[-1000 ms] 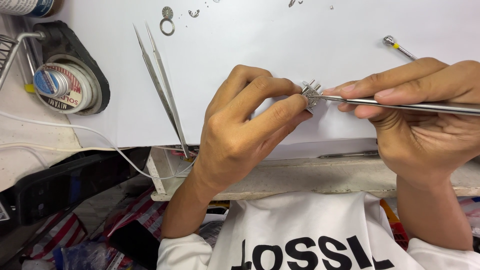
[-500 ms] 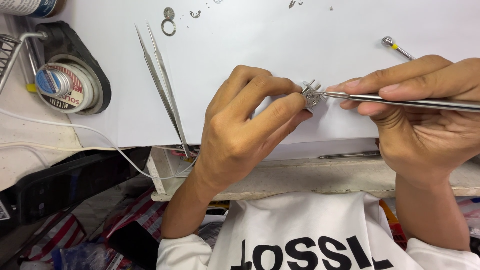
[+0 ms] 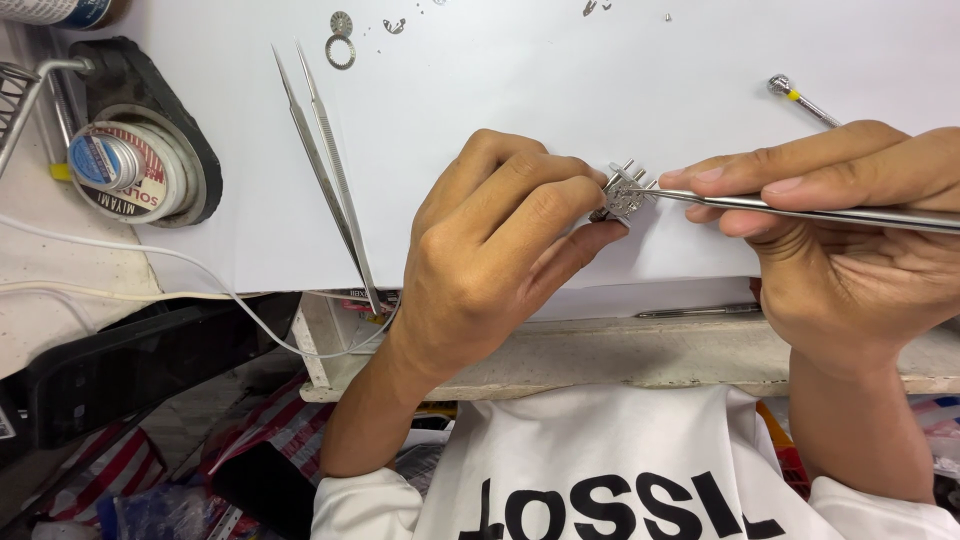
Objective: Using tweezers to precisely manipulate and align tiny components on a small electronic part at a repair bench.
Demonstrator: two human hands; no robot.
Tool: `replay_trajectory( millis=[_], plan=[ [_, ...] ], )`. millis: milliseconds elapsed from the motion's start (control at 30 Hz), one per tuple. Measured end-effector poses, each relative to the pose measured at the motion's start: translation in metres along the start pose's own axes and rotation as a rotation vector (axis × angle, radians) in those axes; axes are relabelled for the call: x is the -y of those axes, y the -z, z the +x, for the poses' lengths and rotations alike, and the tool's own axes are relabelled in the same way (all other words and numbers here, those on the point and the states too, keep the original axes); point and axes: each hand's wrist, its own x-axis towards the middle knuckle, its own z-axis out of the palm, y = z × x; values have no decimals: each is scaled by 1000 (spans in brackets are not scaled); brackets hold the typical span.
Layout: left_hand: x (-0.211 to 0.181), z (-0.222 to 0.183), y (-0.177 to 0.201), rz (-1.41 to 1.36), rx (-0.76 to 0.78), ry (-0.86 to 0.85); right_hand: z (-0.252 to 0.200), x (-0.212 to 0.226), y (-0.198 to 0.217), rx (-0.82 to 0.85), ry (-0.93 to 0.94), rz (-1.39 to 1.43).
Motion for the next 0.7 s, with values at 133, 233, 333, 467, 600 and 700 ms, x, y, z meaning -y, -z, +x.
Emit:
replay_trajectory(
  millis=[133, 233, 333, 467, 600, 700],
  plan=[
    [1, -2, 0, 10, 0, 5, -1, 0, 0, -5, 12, -19],
    [1, -3, -1, 11, 2, 10, -2, -5, 2, 17, 30, -1],
    [1, -3, -1, 16, -7, 17, -4, -6, 3, 17, 40, -9],
    [2, -3, 0, -18, -7, 20, -11, -6, 2, -74, 9, -27],
    [1, -3, 1, -30, -39, 27, -15, -13, 5, -156, -15, -36],
    [1, -5, 1, -25, -49, 12, -21, -22, 9, -183, 10, -10]
  ],
)
